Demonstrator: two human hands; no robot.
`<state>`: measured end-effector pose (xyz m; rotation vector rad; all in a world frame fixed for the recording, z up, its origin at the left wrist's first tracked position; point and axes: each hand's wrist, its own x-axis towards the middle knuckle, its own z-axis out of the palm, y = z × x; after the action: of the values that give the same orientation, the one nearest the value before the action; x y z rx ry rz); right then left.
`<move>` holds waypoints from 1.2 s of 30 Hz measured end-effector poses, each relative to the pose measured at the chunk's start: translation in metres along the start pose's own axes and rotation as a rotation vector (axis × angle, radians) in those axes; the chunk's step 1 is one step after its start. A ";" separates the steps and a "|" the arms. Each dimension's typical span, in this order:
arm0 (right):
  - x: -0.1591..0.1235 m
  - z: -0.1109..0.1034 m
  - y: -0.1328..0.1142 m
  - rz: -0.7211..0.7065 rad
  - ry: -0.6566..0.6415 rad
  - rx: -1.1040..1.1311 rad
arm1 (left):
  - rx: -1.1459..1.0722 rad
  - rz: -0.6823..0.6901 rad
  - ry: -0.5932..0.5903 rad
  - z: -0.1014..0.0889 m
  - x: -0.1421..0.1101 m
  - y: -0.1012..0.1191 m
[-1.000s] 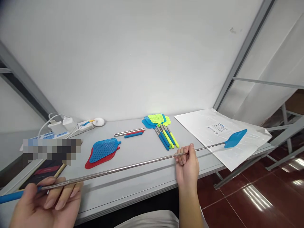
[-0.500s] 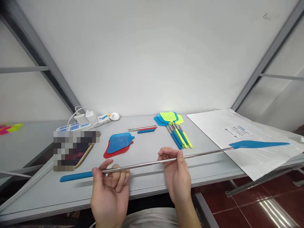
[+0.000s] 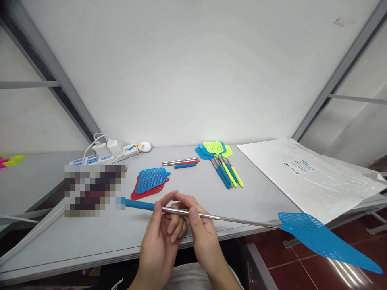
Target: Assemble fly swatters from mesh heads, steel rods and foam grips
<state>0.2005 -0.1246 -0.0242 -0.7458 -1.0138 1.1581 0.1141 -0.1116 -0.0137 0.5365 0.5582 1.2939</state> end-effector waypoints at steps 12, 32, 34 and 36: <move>0.018 -0.050 -0.023 -0.182 0.531 0.304 | 0.021 0.219 0.238 -0.027 0.001 0.081; 0.019 -0.001 -0.008 -0.252 0.699 0.261 | -0.061 0.468 0.404 -0.001 0.011 0.044; 0.015 0.012 -0.005 -0.224 0.672 0.324 | -0.093 0.431 0.349 0.009 0.009 0.023; 0.012 0.021 -0.002 -0.214 0.672 0.368 | -0.104 0.407 0.306 0.016 0.005 0.005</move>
<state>0.1829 -0.1146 -0.0110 -0.6424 -0.2945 0.7865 0.1216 -0.1069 0.0015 0.3766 0.6501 1.8007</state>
